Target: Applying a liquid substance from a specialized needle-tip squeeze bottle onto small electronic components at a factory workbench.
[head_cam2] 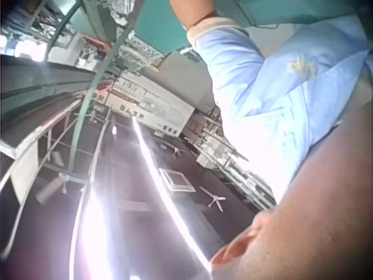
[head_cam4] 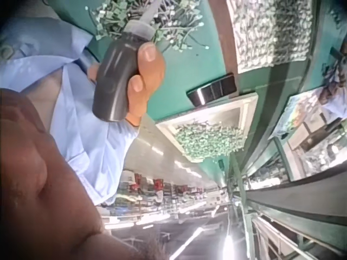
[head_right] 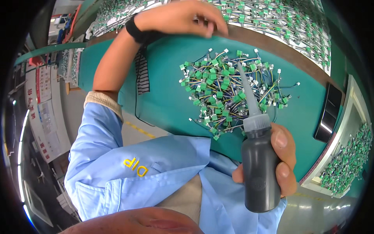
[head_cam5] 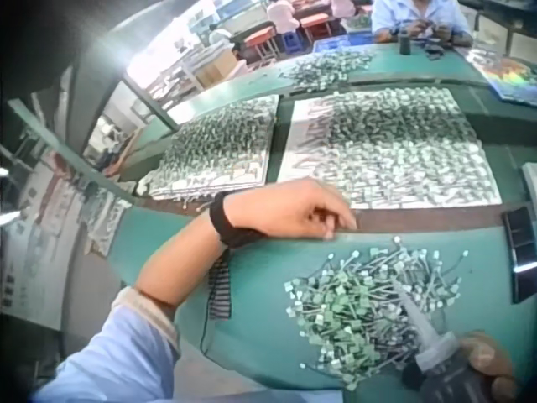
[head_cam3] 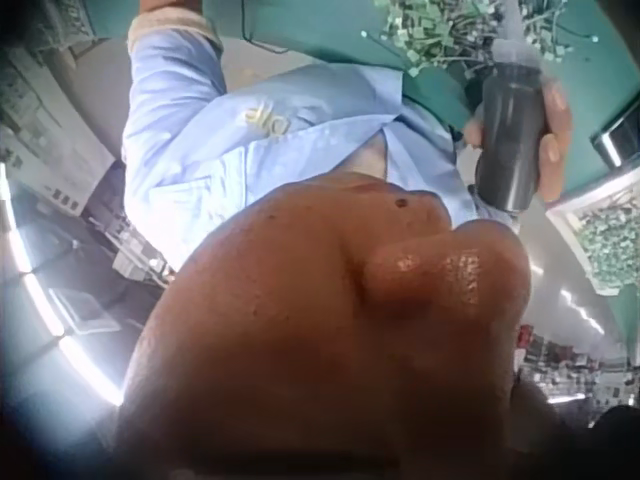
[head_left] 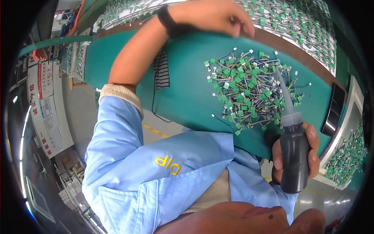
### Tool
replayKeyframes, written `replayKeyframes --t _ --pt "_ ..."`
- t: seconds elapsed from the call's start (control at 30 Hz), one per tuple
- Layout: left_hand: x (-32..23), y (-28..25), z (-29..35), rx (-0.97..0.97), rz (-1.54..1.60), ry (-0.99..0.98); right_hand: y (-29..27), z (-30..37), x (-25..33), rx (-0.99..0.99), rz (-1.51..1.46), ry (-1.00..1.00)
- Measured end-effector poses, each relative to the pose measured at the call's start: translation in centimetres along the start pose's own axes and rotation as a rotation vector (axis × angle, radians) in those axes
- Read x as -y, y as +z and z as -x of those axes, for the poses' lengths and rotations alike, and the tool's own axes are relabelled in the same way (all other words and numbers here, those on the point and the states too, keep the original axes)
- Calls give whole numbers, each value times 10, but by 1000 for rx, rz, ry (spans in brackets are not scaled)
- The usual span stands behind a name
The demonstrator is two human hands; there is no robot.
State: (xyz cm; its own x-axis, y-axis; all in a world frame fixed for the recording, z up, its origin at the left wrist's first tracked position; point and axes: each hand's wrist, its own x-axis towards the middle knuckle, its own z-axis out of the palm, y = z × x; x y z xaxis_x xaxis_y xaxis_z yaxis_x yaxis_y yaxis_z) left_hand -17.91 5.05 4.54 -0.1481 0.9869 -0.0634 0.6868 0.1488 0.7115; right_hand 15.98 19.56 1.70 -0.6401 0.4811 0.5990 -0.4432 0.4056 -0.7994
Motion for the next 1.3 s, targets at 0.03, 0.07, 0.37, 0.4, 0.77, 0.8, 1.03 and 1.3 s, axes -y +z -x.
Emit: replayKeyframes --t 0.03,0.07,0.37,0.4,0.77,0.8,1.03,1.3 --pt "1 16 2 148 -78 83 1 -3 0 -1 91 -35" --pt "4 27 3 147 -68 92 2 -5 1 -2 181 -73" --pt "0 48 26 57 -32 -63 5 -12 -6 -42 801 -407" --pt "1 46 31 22 -97 -57 1 -12 -10 -7 577 -410" --pt "-7 53 111 -3 -281 49 7 -32 -49 -364 629 -895" --pt "-7 53 118 16 -286 12 9 -32 -49 -362 626 -883" --pt "-46 54 157 43 -116 -232 14 -35 -49 -364 570 -864" --pt "-106 119 105 -114 1274 -380 25 -33 -34 107 110 -506"
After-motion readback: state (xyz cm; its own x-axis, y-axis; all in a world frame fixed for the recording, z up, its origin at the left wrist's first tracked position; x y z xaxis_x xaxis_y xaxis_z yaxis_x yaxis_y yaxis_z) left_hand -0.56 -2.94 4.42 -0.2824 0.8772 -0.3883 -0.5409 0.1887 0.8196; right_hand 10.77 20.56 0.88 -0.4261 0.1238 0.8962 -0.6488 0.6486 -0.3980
